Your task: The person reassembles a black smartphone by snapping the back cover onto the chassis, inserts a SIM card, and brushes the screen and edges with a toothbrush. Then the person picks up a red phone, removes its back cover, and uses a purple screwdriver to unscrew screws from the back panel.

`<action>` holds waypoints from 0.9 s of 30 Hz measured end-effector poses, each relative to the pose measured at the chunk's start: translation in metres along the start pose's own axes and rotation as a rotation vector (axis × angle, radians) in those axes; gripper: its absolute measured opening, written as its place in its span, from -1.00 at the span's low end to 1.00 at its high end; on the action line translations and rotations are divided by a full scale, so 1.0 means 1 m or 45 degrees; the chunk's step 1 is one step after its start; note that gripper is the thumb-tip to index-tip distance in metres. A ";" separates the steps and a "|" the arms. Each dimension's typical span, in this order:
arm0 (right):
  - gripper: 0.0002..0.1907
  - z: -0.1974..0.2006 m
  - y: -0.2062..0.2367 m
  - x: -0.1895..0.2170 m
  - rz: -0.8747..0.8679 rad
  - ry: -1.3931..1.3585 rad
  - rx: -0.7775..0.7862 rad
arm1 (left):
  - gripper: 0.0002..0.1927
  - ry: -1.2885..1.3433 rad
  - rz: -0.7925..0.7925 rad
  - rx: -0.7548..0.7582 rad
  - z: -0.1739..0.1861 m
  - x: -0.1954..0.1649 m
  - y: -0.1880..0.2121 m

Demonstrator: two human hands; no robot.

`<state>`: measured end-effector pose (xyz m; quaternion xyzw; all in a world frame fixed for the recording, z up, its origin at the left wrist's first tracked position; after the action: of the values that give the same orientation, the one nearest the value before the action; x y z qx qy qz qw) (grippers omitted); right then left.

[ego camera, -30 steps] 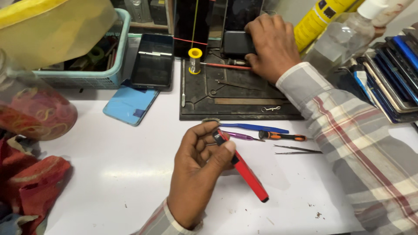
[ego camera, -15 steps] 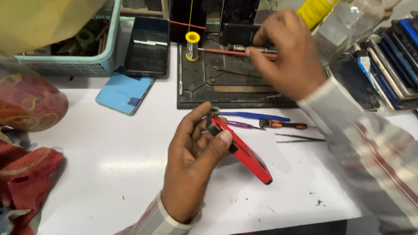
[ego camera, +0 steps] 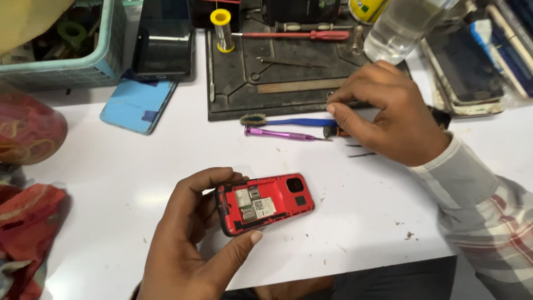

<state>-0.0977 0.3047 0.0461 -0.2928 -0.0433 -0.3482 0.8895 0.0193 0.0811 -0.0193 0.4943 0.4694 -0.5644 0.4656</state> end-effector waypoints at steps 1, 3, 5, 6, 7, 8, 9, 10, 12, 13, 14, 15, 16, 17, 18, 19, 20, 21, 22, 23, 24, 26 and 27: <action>-0.91 -0.001 0.002 -0.001 0.009 -0.008 0.002 | -0.27 -0.118 -0.051 0.000 0.002 -0.003 0.002; -0.91 -0.002 0.005 -0.003 0.018 -0.005 0.003 | -0.24 -0.265 -0.103 -0.005 0.002 -0.003 0.003; -0.90 -0.002 0.007 -0.003 0.014 0.006 0.004 | -0.23 -0.330 -0.091 -0.020 0.003 0.001 0.003; -0.90 -0.002 0.007 -0.004 0.004 0.011 0.010 | -0.23 -0.392 -0.081 -0.025 0.002 0.002 0.004; -0.90 -0.003 0.008 -0.004 -0.005 0.015 0.014 | -0.22 -0.455 -0.073 -0.030 0.002 0.003 0.005; -0.89 -0.003 0.008 -0.004 -0.013 0.020 0.017 | -0.22 -0.520 -0.067 -0.036 0.003 0.002 0.005; -0.89 -0.003 0.008 -0.003 -0.013 0.018 0.014 | -0.20 -0.516 -0.064 -0.028 0.002 0.002 0.006; -0.88 -0.003 0.008 -0.003 -0.014 0.018 0.011 | -0.19 -0.511 -0.063 -0.017 0.001 0.002 0.005; -0.88 -0.002 0.009 -0.002 -0.021 0.014 0.004 | -0.18 -0.516 -0.094 -0.010 0.000 -0.001 0.003; -0.88 -0.002 0.009 -0.003 -0.027 0.008 0.002 | -0.18 -0.526 -0.123 -0.013 0.000 -0.004 0.003; -0.87 -0.002 0.009 -0.004 -0.034 0.002 0.001 | -0.18 -0.535 -0.151 -0.016 -0.001 -0.006 0.003; -0.86 -0.002 0.009 -0.004 -0.037 -0.010 0.001 | -0.16 -0.648 -0.224 -0.026 -0.001 -0.012 0.004; -0.84 -0.002 0.010 -0.005 -0.041 -0.021 0.002 | -0.15 -0.761 -0.297 -0.035 -0.002 -0.018 0.005; -0.82 -0.002 0.010 -0.005 -0.045 -0.033 0.002 | -0.14 -0.873 -0.371 -0.042 -0.003 -0.023 0.007; -0.82 -0.002 0.009 -0.004 -0.027 -0.024 0.004 | -0.14 -0.842 -0.330 -0.031 -0.003 -0.019 0.006; -0.82 -0.002 0.009 -0.002 -0.009 -0.015 0.007 | -0.14 -0.811 -0.289 -0.019 -0.002 -0.016 0.005; -0.82 -0.003 0.009 -0.001 0.009 -0.004 0.010 | -0.14 -0.778 -0.249 -0.007 -0.002 -0.012 0.004; -0.82 -0.003 0.009 -0.001 0.004 -0.002 0.016 | -0.13 -0.783 -0.242 -0.003 -0.002 -0.011 0.004; -0.81 -0.004 0.009 -0.001 -0.001 -0.001 0.022 | -0.13 -0.789 -0.232 0.002 -0.003 -0.010 0.003; -0.81 -0.005 0.009 -0.001 -0.006 -0.001 0.029 | -0.12 -0.794 -0.222 0.006 -0.003 -0.009 0.003; -0.81 -0.006 0.009 -0.001 -0.007 -0.002 0.031 | -0.12 -0.815 -0.261 0.001 -0.004 -0.012 0.003; -0.82 -0.007 0.009 -0.002 -0.011 -0.007 0.036 | -0.12 -0.855 -0.336 -0.009 -0.007 -0.017 0.004; -0.83 -0.007 0.009 -0.001 -0.002 -0.012 0.031 | -0.14 -0.851 -0.347 -0.007 -0.007 -0.017 0.003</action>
<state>-0.0934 0.3070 0.0352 -0.2835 -0.0518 -0.3472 0.8924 0.0250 0.0888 -0.0030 0.2142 0.3544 -0.7503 0.5153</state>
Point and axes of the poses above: each hand's wrist, its own y-axis away from the middle knuckle, its own z-axis out of the back of the hand, x = y × z, the point moved 10 cm from there along -y, towards the middle knuckle, and after that the axes turned 1 degree about x, right-handed, at the moved point
